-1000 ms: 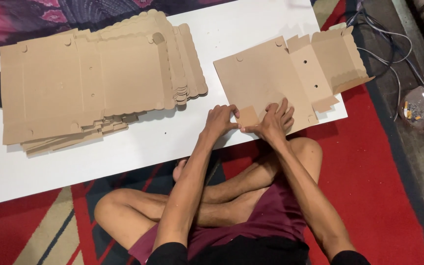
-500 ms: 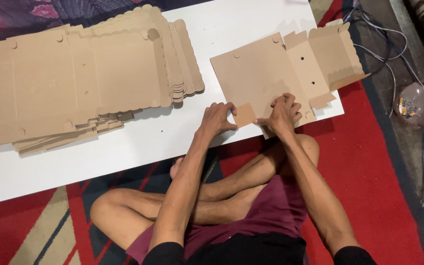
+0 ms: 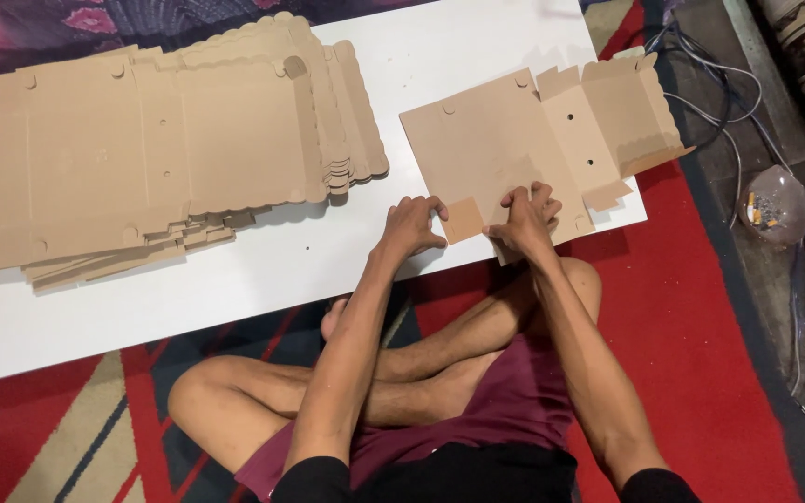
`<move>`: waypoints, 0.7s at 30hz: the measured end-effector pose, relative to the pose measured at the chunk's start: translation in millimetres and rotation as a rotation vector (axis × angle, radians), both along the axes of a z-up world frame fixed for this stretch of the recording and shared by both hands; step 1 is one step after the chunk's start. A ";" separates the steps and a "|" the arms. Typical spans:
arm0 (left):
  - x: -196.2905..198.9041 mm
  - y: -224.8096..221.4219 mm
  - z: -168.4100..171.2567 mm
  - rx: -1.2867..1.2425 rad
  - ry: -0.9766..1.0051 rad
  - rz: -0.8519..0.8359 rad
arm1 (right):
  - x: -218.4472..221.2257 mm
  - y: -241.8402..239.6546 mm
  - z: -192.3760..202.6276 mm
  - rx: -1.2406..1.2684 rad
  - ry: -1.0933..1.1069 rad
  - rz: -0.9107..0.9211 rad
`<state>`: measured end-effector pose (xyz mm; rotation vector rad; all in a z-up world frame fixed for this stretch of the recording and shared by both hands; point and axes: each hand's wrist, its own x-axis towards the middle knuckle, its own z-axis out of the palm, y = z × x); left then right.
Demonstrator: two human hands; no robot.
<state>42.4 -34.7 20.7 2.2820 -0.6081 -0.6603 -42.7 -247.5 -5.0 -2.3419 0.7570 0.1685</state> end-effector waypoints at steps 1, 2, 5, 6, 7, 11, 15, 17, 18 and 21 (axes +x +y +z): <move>0.8 1.0 -1.2 -0.002 -0.001 0.000 | -0.7 2.4 1.9 -0.002 -0.001 0.000; 1.6 1.6 -2.3 0.001 0.011 -0.008 | -1.7 4.5 3.9 0.017 0.019 0.016; 2.1 2.3 -2.3 0.004 0.025 -0.023 | -6.3 33.0 51.5 0.029 0.078 0.027; 2.3 3.2 -1.4 0.011 0.027 -0.027 | -7.4 46.9 74.0 0.028 0.114 0.025; 2.8 2.8 0.4 0.010 0.026 -0.027 | -7.6 49.4 72.5 0.027 0.113 0.025; 5.2 4.5 -2.4 0.027 0.037 -0.057 | -4.7 61.4 72.1 -0.023 0.178 0.011; 8.2 0.3 -23.6 0.011 0.037 -0.025 | -1.7 64.5 75.1 -0.036 0.179 -0.019; 7.4 -2.4 -9.0 0.035 0.029 -0.036 | -1.1 63.9 76.0 -0.033 0.177 -0.019; 5.6 -3.4 -2.3 0.058 0.023 -0.045 | -1.8 63.9 76.1 -0.032 0.178 -0.016; 8.0 -5.9 1.9 0.084 0.002 -0.076 | -0.3 62.0 72.3 -0.035 0.163 -0.019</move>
